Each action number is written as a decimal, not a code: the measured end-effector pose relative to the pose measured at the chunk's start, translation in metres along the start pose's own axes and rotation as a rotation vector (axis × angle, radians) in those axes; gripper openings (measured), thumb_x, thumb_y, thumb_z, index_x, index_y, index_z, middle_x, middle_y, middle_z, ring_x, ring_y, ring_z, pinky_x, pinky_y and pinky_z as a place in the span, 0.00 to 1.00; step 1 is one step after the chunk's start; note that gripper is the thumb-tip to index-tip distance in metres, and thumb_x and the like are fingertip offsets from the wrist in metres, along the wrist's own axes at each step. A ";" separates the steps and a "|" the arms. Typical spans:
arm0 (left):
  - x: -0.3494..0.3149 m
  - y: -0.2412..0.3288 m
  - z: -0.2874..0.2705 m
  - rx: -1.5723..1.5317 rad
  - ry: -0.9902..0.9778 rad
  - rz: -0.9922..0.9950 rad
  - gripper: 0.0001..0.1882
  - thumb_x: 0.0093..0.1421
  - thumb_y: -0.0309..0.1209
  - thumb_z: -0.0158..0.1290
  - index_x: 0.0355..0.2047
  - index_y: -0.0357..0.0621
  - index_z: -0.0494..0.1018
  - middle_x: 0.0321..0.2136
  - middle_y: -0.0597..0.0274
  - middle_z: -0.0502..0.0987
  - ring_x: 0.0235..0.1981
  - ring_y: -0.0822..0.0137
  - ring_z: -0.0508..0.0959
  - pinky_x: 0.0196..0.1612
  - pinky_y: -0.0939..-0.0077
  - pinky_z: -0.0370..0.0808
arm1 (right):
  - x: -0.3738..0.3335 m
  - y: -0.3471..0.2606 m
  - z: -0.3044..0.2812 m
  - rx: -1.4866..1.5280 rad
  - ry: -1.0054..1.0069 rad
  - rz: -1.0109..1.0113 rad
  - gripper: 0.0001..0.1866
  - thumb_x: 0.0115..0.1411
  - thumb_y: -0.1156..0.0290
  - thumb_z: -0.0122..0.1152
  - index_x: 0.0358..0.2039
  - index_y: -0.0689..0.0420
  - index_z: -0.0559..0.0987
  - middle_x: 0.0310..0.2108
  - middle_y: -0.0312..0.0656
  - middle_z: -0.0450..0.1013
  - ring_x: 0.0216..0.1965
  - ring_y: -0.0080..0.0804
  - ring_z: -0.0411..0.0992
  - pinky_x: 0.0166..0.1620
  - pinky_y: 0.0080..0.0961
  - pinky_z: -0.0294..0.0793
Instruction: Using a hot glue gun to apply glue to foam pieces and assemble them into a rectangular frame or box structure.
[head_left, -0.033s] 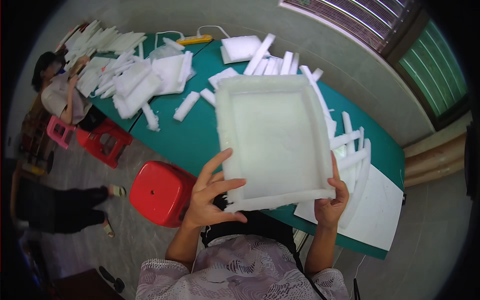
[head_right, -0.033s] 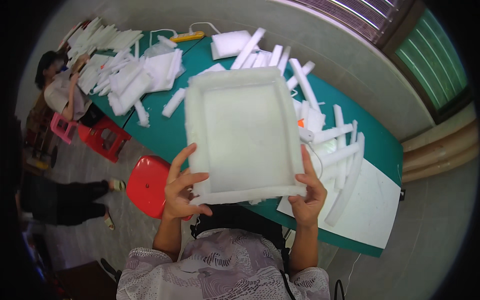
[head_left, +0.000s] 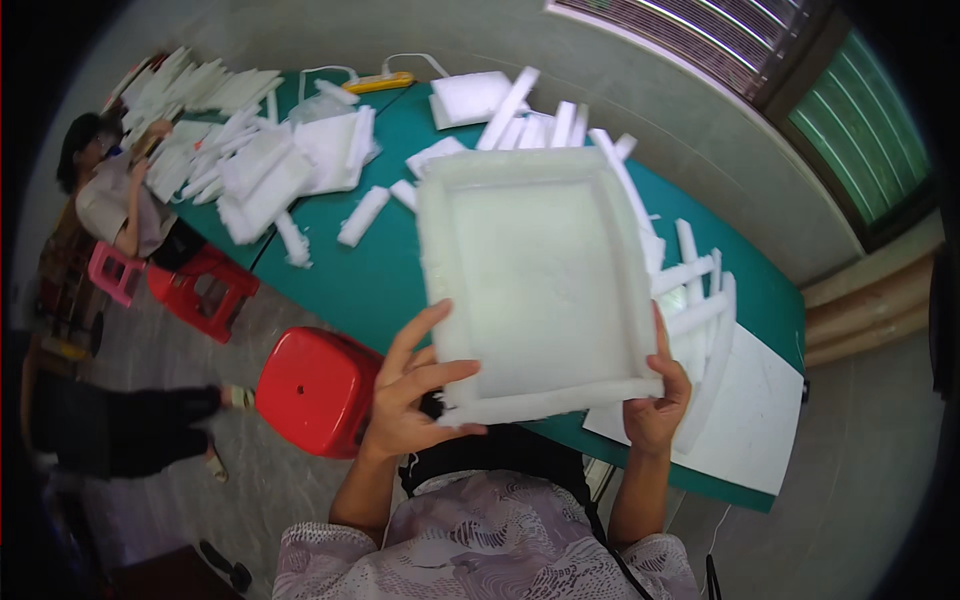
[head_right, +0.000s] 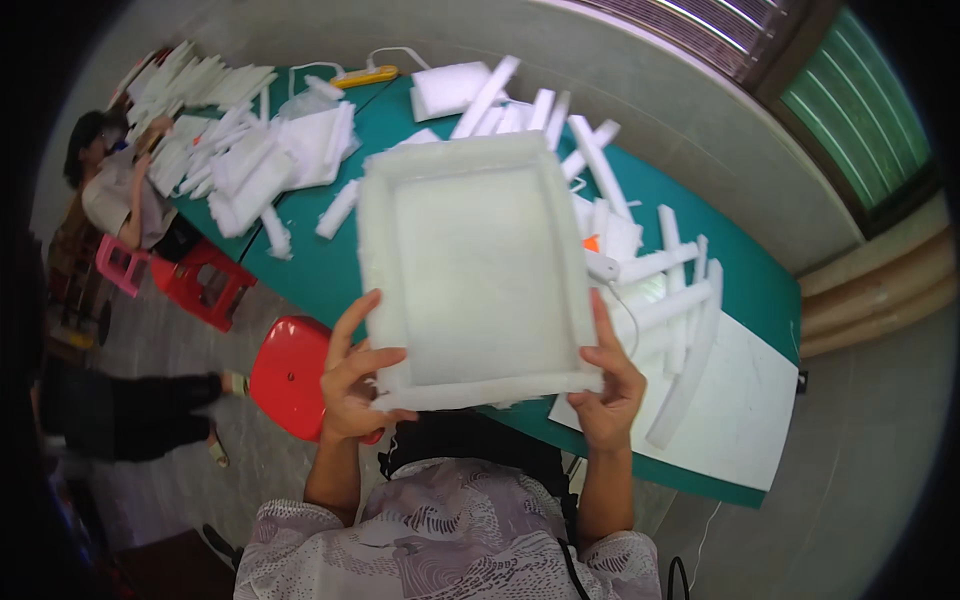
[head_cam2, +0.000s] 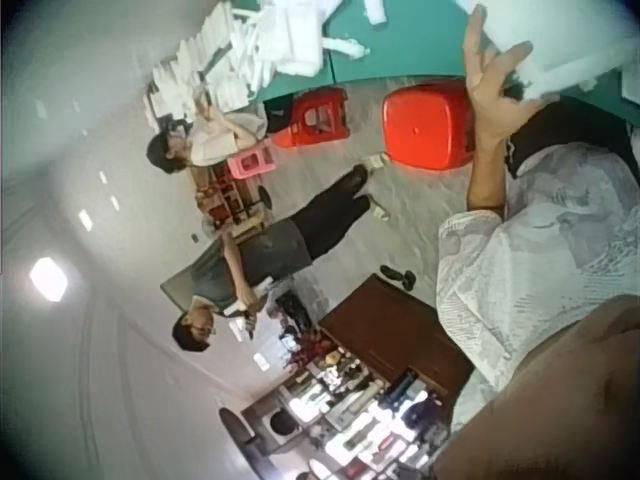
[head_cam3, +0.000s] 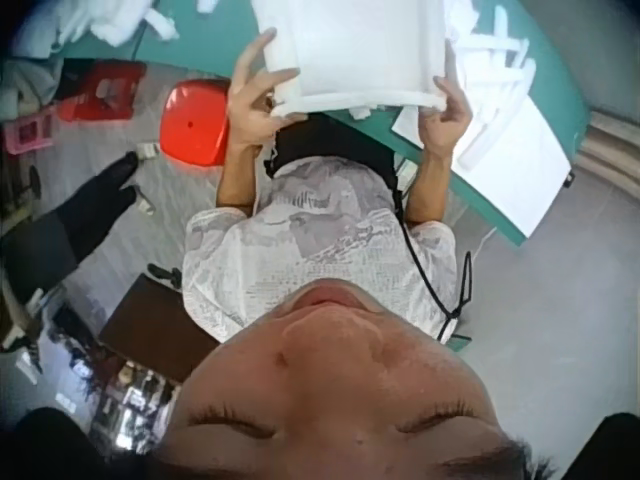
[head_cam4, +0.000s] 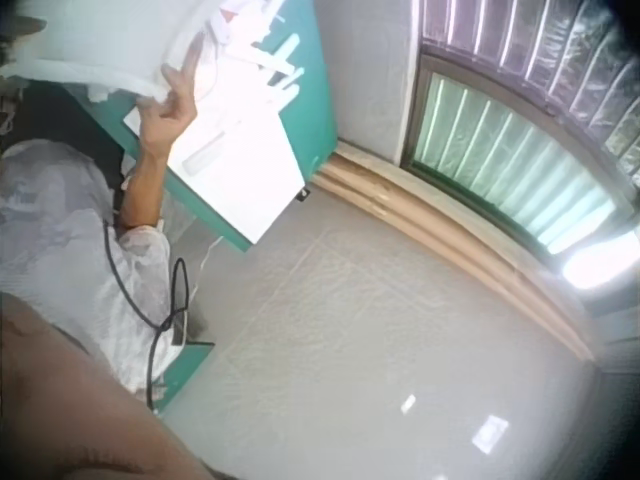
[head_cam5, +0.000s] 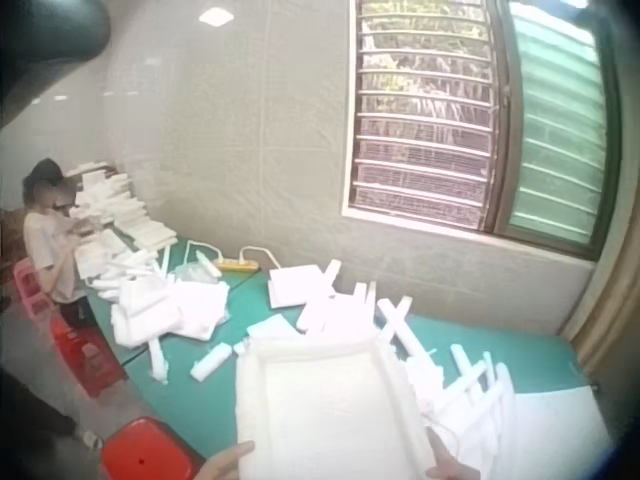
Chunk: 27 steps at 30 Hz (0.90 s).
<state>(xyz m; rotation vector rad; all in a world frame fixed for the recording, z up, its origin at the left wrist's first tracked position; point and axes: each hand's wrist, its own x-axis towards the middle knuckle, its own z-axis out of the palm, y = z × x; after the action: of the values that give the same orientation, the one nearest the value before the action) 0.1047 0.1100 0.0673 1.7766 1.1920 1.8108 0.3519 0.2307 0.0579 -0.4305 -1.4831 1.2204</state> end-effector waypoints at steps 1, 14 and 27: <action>-0.002 -0.003 0.000 0.032 0.030 0.003 0.30 0.35 0.30 0.72 0.41 0.33 0.76 0.60 0.33 0.53 0.47 0.47 0.76 0.44 0.64 0.78 | -0.001 0.000 -0.001 0.014 -0.029 -0.003 0.24 0.47 0.57 0.72 0.43 0.52 0.79 0.61 0.64 0.54 0.66 0.54 0.50 0.65 0.40 0.46; -0.003 -0.007 -0.001 -0.014 0.034 0.018 0.24 0.38 0.25 0.70 0.38 0.33 0.76 0.59 0.34 0.54 0.47 0.45 0.76 0.43 0.62 0.80 | -0.007 -0.001 -0.008 0.208 -0.112 0.028 0.26 0.40 0.80 0.70 0.44 0.60 0.79 0.61 0.67 0.51 0.67 0.52 0.46 0.65 0.37 0.46; -0.008 -0.003 -0.011 -0.136 -0.107 0.039 0.26 0.37 0.26 0.71 0.39 0.34 0.77 0.61 0.38 0.51 0.53 0.46 0.71 0.49 0.62 0.76 | -0.004 -0.016 -0.018 0.478 -0.392 -0.008 0.50 0.41 0.79 0.67 0.65 0.45 0.55 0.67 0.59 0.25 0.66 0.64 0.41 0.62 0.53 0.51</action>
<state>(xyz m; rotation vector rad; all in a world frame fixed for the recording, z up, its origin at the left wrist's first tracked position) 0.0952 0.1024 0.0611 1.8056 0.9763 1.7501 0.3745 0.2286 0.0669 0.1450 -1.4434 1.6620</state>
